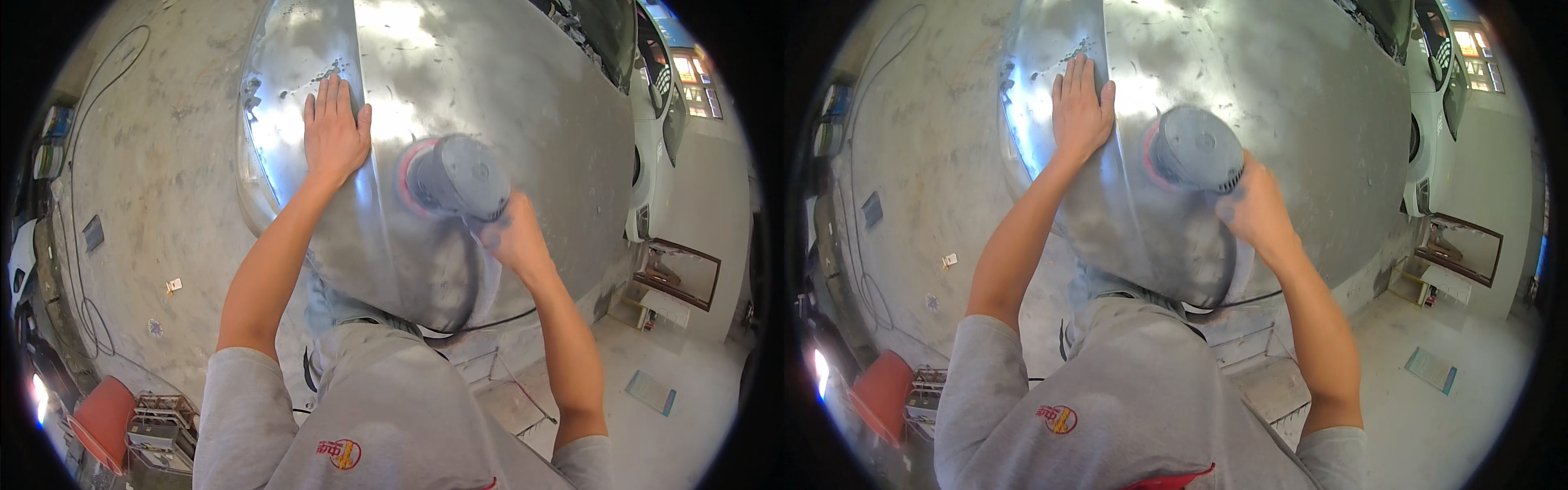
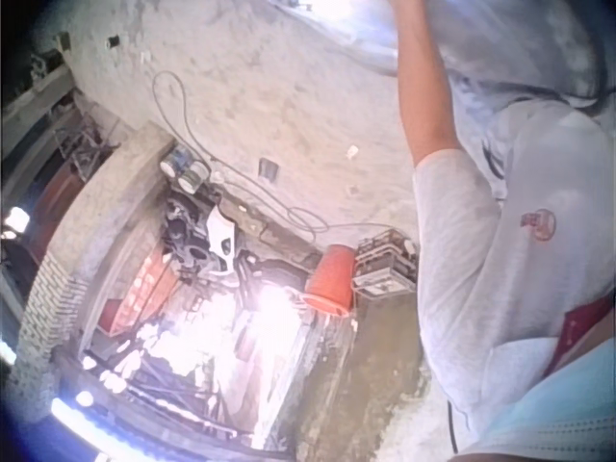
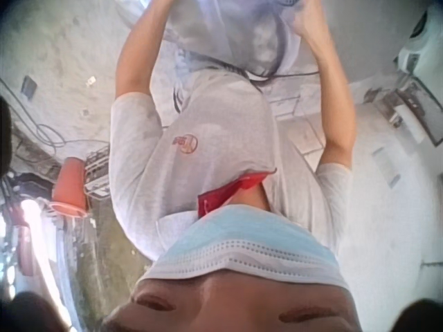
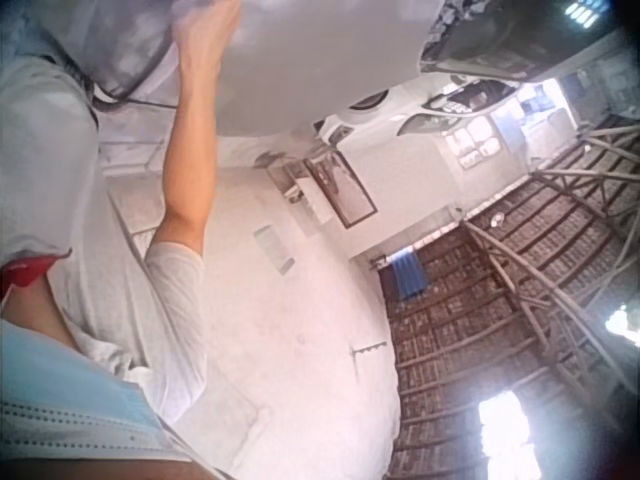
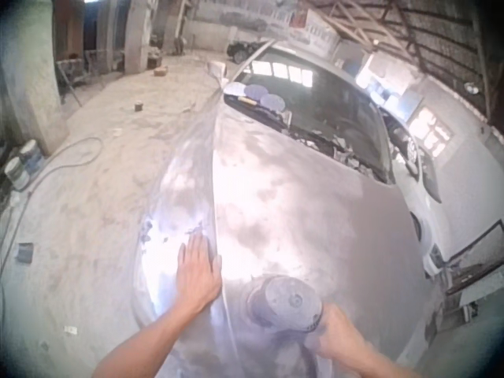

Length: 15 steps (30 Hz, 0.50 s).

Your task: The person uses an orbital sander to smooth the surface of a car hood. They move the sander across the hood in overlapping passes while occasionally touching the surface with their left hand to check smoothness.

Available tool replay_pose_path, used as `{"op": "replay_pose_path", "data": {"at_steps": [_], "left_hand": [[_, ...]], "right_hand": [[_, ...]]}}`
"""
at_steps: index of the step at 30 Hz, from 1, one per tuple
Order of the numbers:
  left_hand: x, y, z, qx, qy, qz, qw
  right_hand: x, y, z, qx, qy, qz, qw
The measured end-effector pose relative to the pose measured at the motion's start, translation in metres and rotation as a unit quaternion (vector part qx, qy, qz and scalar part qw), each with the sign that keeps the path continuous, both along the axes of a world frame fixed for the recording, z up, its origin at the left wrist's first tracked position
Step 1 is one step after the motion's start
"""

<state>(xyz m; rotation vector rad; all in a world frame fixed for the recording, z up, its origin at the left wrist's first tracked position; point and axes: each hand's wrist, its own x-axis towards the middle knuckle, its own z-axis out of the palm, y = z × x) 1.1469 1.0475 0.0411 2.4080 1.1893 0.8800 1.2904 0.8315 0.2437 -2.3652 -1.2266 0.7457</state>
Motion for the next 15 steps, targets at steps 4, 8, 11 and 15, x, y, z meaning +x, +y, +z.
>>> {"op": "replay_pose_path", "data": {"at_steps": [4,8,11,15], "left_hand": [[0.000,0.001,0.001,-0.006,-0.006,-0.008,1.000],[-0.002,0.000,0.005,-0.020,-0.013,-0.007,1.000],[-0.003,-0.002,0.008,-0.027,-0.011,-0.006,1.000],[-0.003,-0.001,0.009,-0.036,-0.022,-0.022,0.999]], "right_hand": [[0.001,0.007,0.003,0.020,0.038,-0.031,0.999],[-0.009,0.001,0.004,0.004,-0.021,0.012,1.000],[-0.014,0.002,0.006,-0.080,-0.012,-0.010,0.997],[0.004,0.029,0.011,0.016,0.038,-0.077,0.996]]}}
